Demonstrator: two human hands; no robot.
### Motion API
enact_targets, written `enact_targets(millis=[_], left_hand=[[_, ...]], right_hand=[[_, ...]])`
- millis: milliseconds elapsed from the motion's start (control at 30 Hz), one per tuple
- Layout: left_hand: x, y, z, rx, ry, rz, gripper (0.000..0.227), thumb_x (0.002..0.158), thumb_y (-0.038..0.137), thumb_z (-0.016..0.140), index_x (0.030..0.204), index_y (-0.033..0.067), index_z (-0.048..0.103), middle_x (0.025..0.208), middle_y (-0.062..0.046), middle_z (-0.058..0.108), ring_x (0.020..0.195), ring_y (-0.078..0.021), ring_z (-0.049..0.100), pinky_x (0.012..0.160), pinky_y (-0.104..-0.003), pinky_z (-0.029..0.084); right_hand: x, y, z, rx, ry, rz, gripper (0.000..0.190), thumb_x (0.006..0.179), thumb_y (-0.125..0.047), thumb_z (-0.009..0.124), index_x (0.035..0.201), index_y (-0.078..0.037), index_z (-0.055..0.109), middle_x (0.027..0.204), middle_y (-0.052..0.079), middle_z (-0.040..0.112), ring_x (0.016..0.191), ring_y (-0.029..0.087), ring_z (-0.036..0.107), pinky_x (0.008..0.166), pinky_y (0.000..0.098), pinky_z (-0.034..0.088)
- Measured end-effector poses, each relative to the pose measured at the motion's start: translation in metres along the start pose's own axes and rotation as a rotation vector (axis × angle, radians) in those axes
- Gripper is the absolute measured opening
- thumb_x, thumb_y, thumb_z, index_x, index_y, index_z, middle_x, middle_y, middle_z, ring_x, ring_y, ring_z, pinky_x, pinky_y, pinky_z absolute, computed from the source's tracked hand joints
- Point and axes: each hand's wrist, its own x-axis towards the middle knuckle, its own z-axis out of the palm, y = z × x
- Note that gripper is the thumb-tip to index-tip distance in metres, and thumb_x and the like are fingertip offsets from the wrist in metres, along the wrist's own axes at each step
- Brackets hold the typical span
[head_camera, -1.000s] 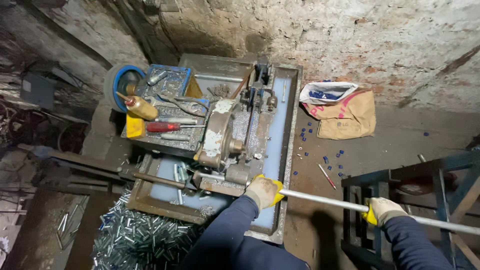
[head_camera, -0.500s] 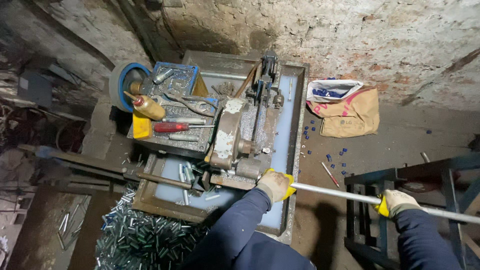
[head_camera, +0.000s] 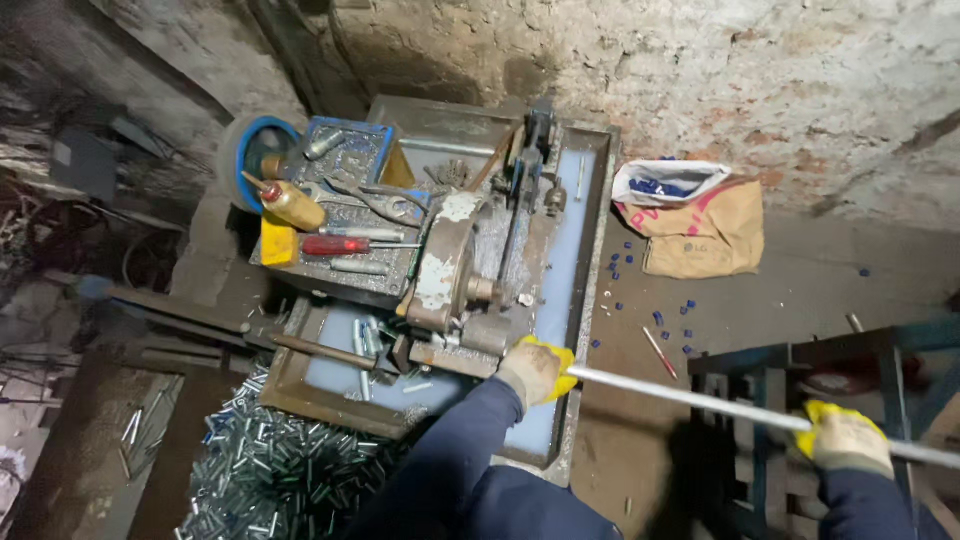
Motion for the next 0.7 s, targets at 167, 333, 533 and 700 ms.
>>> enact_targets(millis=[167,333,533,700], left_hand=[[-0.008,0.003,0.011,-0.006,0.056,0.004,0.036,0.098,0.053,0.052,0.108,0.0224,0.069,0.096,-0.007,0.078,0.09,-0.0352,0.074,0.091,-0.047,0.05],[-0.01,0.012,0.006,0.0,-0.04,-0.019,0.035,0.103,0.053,0.047,0.108,0.0242,0.066,0.094,-0.002,0.076,0.087,-0.0291,0.073,0.089,-0.043,0.051],[-0.002,0.001,0.014,0.024,0.126,0.053,0.035,0.099,0.053,0.055,0.107,0.0217,0.068,0.095,-0.005,0.078,0.087,-0.0345,0.074,0.087,-0.048,0.052],[-0.007,-0.001,0.025,0.037,0.195,0.069,0.04,0.097,0.057,0.056,0.107,0.0202,0.067,0.096,-0.008,0.077,0.087,-0.0363,0.074,0.085,-0.049,0.051]], right_hand=[[0.005,-0.004,-0.008,-0.092,-0.224,0.034,0.05,0.073,-0.058,0.074,0.119,-0.038,0.082,0.119,-0.002,0.086,0.117,0.018,0.08,0.103,0.0302,0.061],[0.009,-0.019,-0.015,-0.043,-0.429,-0.159,0.039,0.083,-0.052,0.076,0.118,-0.034,0.078,0.118,-0.002,0.085,0.114,0.017,0.08,0.102,0.0316,0.06],[0.024,-0.022,-0.004,-0.074,-0.332,-0.173,0.046,0.075,-0.058,0.071,0.111,-0.03,0.08,0.114,0.002,0.085,0.112,0.023,0.079,0.099,0.0351,0.062],[0.044,0.007,0.062,-0.061,-0.222,-0.233,0.041,0.079,-0.056,0.068,0.115,-0.038,0.076,0.116,-0.007,0.084,0.115,0.017,0.079,0.102,0.0323,0.061]])
